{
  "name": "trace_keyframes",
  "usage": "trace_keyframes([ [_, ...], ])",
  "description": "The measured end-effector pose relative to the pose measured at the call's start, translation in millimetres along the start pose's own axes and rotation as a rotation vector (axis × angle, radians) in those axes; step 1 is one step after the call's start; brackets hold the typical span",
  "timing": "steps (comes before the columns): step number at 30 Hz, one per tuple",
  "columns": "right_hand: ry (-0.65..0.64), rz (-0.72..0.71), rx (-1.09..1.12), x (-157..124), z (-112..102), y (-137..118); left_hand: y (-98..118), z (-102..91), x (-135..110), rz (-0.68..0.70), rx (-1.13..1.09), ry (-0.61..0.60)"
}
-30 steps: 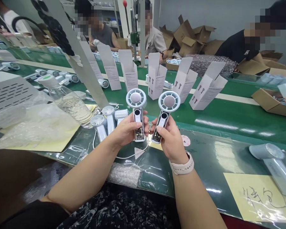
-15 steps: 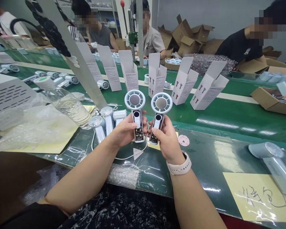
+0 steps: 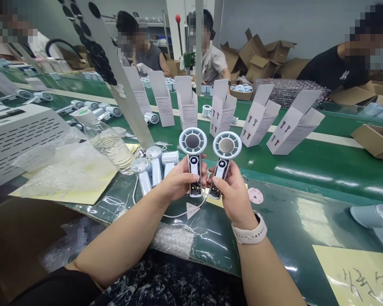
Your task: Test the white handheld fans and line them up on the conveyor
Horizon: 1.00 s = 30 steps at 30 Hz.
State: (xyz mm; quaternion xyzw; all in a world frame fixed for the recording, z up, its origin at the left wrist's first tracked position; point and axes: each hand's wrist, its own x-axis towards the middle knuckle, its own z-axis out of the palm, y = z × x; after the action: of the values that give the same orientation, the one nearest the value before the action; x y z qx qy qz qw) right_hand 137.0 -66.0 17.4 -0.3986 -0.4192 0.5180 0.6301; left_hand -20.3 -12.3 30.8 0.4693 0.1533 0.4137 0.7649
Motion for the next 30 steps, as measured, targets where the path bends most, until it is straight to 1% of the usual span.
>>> trace_keyframes([
  [3, 0.003, -0.018, 0.008, -0.7, 0.0, -0.1, 2.2, 0.2, 0.1, -0.01, -0.03, -0.001],
  [6, 0.063, -0.021, -0.013, 0.1, -0.3, -0.4, 2.3, 0.3, 0.9, -0.034, -0.023, 0.004],
  [8, 0.092, -0.016, -0.017, 2.3, -0.4, -0.5, 0.4, -0.6, 2.4, -0.048, 0.017, 0.025],
  [9, 0.106, -0.015, -0.014, 3.9, -0.4, -0.4, -1.0, -1.4, 3.4, -0.055, 0.073, 0.055],
  [10, 0.126, -0.015, -0.01, 5.9, -0.4, -0.3, -2.8, -2.5, 4.6, -0.065, 0.164, 0.103],
  [12, 0.193, 0.0, -0.003, 10.6, -1.3, 0.5, -6.7, -4.3, 6.8, -0.086, 0.433, 0.257],
  [14, 0.307, 0.057, 0.007, 14.9, -3.8, 1.9, -10.7, -4.8, 7.3, -0.092, 0.718, 0.407],
  [15, 0.363, 0.096, 0.013, 16.5, -5.5, 2.7, -12.8, -4.4, 6.3, -0.084, 0.834, 0.454],
  [16, 0.406, 0.132, 0.02, 17.7, -7.5, 3.5, -15.0, -3.7, 4.4, -0.066, 0.931, 0.473],
  [18, 0.443, 0.178, 0.038, 19.0, -11.3, 5.2, -20.5, -2.3, -2.5, -0.012, 1.11, 0.459],
  [20, 0.423, 0.198, 0.063, 19.3, -13.7, 6.6, -27.6, -2.0, -13.8, 0.048, 1.284, 0.417],
  [22, 0.418, 0.235, 0.08, 18.6, -13.3, 7.3, -34.1, -2.9, -29.6, 0.116, 1.434, 0.413],
  [23, 0.424, 0.258, 0.08, 17.8, -12.0, 7.3, -35.7, -3.5, -39.5, 0.167, 1.501, 0.423],
  [25, 0.44, 0.309, 0.059, 15.1, -7.6, 6.8, -32.9, -5.0, -62.4, 0.325, 1.605, 0.411],
  [27, 0.443, 0.345, 0.022, 11.8, -2.5, 6.2, -19.7, -9.9, -88.2, 0.498, 1.671, 0.361],
  [28, 0.442, 0.354, 0.004, 10.4, -0.4, 6.3, -9.3, -15.1, -101.6, 0.548, 1.695, 0.357],
  [29, 0.442, 0.358, -0.012, 9.4, 1.1, 6.9, 3.3, -22.8, -115.3, 0.549, 1.726, 0.382],
  [30, 0.439, 0.359, -0.022, 8.8, 1.8, 7.9, 17.3, -33.3, -129.1, 0.486, 1.764, 0.456],
])
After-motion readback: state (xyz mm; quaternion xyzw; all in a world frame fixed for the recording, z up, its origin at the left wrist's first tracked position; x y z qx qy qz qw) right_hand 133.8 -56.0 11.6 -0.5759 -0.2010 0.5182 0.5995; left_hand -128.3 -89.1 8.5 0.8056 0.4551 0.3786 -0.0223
